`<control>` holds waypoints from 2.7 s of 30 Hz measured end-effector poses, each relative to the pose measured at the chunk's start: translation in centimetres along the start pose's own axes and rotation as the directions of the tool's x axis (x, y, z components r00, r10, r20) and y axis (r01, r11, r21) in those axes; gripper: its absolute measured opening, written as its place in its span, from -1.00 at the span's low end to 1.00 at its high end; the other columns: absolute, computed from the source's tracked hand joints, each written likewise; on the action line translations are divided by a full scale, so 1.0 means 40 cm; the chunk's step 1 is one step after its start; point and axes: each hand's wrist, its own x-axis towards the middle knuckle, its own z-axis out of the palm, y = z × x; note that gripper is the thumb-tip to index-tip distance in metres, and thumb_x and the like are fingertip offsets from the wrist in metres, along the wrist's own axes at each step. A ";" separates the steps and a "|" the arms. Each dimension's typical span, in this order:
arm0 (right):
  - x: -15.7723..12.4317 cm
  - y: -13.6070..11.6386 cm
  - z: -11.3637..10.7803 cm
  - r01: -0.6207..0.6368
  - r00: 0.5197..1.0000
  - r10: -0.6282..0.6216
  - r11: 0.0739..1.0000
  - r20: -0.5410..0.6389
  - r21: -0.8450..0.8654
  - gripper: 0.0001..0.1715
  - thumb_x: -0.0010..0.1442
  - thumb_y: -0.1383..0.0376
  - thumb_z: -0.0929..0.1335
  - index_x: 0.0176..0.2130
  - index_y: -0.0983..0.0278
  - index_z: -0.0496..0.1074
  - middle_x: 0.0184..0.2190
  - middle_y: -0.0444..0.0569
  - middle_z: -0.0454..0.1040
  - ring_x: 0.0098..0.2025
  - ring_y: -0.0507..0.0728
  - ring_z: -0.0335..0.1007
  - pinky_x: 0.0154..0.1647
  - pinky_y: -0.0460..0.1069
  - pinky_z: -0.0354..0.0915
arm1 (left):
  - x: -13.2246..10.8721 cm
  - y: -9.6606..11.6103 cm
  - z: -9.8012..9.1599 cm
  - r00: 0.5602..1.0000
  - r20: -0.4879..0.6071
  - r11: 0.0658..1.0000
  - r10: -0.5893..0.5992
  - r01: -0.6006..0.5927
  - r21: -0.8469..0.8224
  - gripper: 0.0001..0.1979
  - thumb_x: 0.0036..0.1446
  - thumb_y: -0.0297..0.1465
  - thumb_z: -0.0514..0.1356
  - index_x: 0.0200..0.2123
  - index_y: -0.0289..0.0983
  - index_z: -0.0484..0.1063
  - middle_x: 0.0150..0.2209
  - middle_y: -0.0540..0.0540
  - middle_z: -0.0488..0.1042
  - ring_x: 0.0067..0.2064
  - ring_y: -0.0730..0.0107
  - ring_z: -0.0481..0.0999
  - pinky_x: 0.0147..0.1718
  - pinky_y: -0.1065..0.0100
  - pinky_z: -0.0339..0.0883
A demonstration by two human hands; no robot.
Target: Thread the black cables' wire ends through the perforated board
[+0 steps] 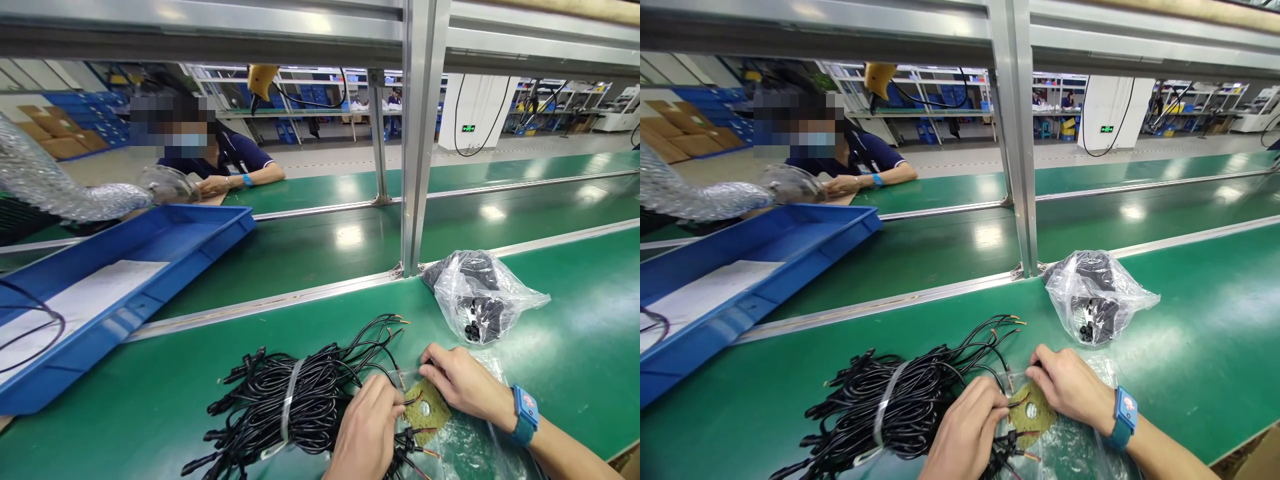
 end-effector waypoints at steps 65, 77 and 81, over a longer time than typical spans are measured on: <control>-0.003 -0.017 0.006 0.443 0.889 -0.449 0.893 0.091 0.086 -0.61 0.50 0.11 0.16 -0.21 0.23 0.42 -0.37 -0.04 0.37 -0.27 0.15 0.26 -0.22 0.03 0.15 | -0.011 -0.009 0.019 0.979 0.201 0.931 -0.016 -0.059 0.361 -0.76 0.22 -0.68 0.05 -0.32 -0.22 0.32 -0.30 -0.06 0.37 -0.26 0.18 0.36 -0.32 0.22 0.21; -0.004 -0.012 0.013 0.458 0.886 -0.460 0.888 0.064 0.037 -0.58 0.50 0.10 0.15 -0.22 0.24 0.42 -0.38 -0.03 0.37 -0.28 0.15 0.25 -0.24 0.04 0.15 | -0.001 -0.001 -0.004 0.975 0.219 0.954 -0.018 -0.049 0.296 -0.72 0.23 -0.70 -0.01 -0.32 -0.23 0.34 -0.30 -0.06 0.37 -0.26 0.24 0.38 -0.32 0.25 0.24; -0.004 -0.008 -0.005 0.439 0.898 -0.436 0.894 -0.052 0.093 -0.56 0.52 0.11 0.12 -0.18 0.26 0.42 -0.35 -0.02 0.37 -0.29 0.15 0.25 -0.26 0.03 0.17 | 0.003 0.000 -0.005 0.977 0.213 0.948 0.006 -0.073 0.310 -0.74 0.24 -0.69 0.00 -0.34 -0.24 0.33 -0.32 -0.06 0.37 -0.29 0.24 0.38 -0.34 0.26 0.25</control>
